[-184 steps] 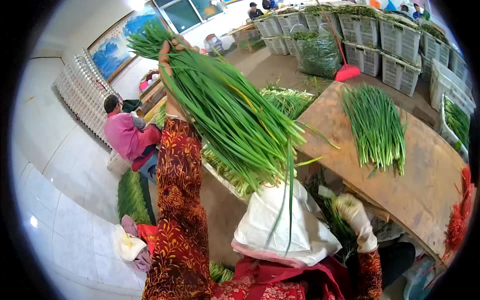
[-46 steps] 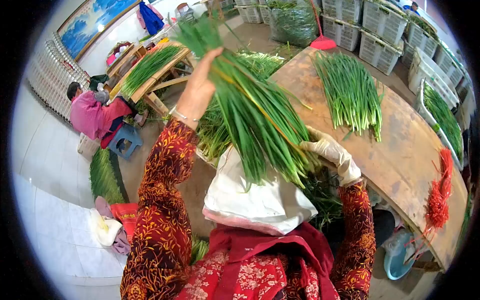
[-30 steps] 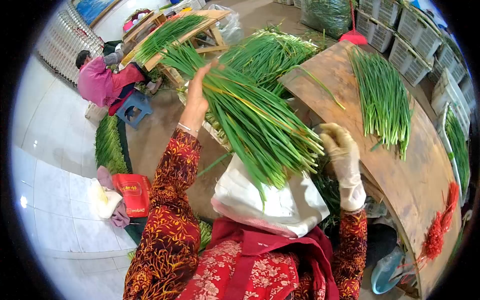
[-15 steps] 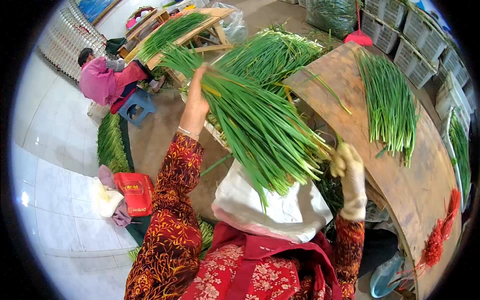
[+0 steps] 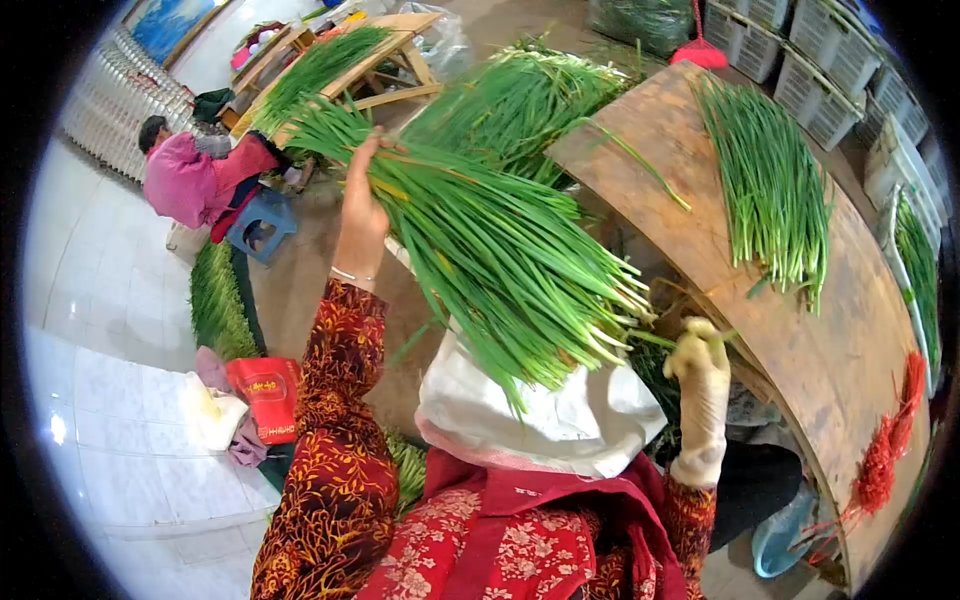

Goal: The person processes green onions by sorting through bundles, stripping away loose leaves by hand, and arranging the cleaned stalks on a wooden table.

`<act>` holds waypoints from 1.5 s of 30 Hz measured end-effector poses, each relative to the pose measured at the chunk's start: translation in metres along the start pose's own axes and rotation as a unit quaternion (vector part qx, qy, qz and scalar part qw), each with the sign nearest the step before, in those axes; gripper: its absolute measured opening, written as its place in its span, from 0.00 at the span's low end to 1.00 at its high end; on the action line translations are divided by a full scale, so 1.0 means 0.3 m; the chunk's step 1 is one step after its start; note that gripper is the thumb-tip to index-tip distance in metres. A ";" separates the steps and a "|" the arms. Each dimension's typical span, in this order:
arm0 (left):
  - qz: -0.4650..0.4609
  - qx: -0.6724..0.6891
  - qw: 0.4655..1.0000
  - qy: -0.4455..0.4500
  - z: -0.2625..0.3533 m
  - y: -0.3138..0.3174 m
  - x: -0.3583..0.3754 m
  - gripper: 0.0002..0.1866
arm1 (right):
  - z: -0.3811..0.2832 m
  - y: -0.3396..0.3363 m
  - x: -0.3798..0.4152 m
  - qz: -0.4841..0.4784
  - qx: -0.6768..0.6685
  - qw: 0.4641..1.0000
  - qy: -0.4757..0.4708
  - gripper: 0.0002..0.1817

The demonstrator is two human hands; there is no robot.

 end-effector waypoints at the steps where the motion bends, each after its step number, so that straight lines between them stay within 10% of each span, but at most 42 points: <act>1: 0.002 -0.008 1.000 0.009 0.013 0.007 0.013 0.19 | -0.010 0.065 -0.054 -0.056 0.126 0.989 -0.052 0.19; 5: -0.050 -0.049 0.997 0.010 0.045 0.075 0.017 0.22 | -0.031 0.303 -0.217 -0.089 0.642 0.732 -0.209 0.26; 9: -0.063 0.027 0.997 -0.031 0.044 0.131 0.001 0.23 | -0.034 0.220 -0.434 -0.070 0.546 0.834 -0.045 0.20; 13: -0.073 -0.033 0.995 -0.057 0.038 0.182 -0.004 0.18 | -0.069 0.086 -0.556 0.018 0.576 0.815 -0.067 0.21; 16: -0.015 -0.062 0.994 -0.090 0.018 0.082 -0.043 0.17 | -0.037 0.010 -0.549 -0.037 0.260 0.965 0.024 0.12; 20: -0.033 -0.061 0.993 -0.100 0.017 0.119 -0.036 0.15 | -0.072 -0.063 -0.463 0.032 0.112 0.993 -0.034 0.09; 25: -0.055 -0.002 0.995 -0.087 -0.005 0.146 -0.019 0.12 | -0.084 0.082 -0.320 -0.069 0.180 0.978 -0.081 0.08; 29: -0.058 0.066 0.986 -0.139 -0.021 0.127 -0.030 0.09 | -0.013 0.326 -0.255 -0.176 0.523 0.811 -0.195 0.09; 32: -0.060 0.047 0.986 -0.151 -0.019 0.120 -0.036 0.08 | -0.002 0.322 -0.277 -0.150 0.536 0.810 -0.186 0.11; 36: -0.039 -0.003 0.994 -0.107 -0.001 0.116 -0.030 0.08 | 0.013 0.208 -0.294 -0.117 0.210 0.970 -0.016 0.07; 45: 0.008 0.000 0.995 -0.101 -0.025 0.011 -0.043 0.10 | -0.046 -0.095 -0.068 -0.044 0.060 0.995 -0.062 0.14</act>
Point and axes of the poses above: each hand's wrist, its own x-axis away from the middle knuckle, its own y-axis out of the palm, z = x × y, the point moved 6 cm from there along -x, towards the middle knuckle, and after that the axes turned 5 degrees about -z, right-handed, at the moved point
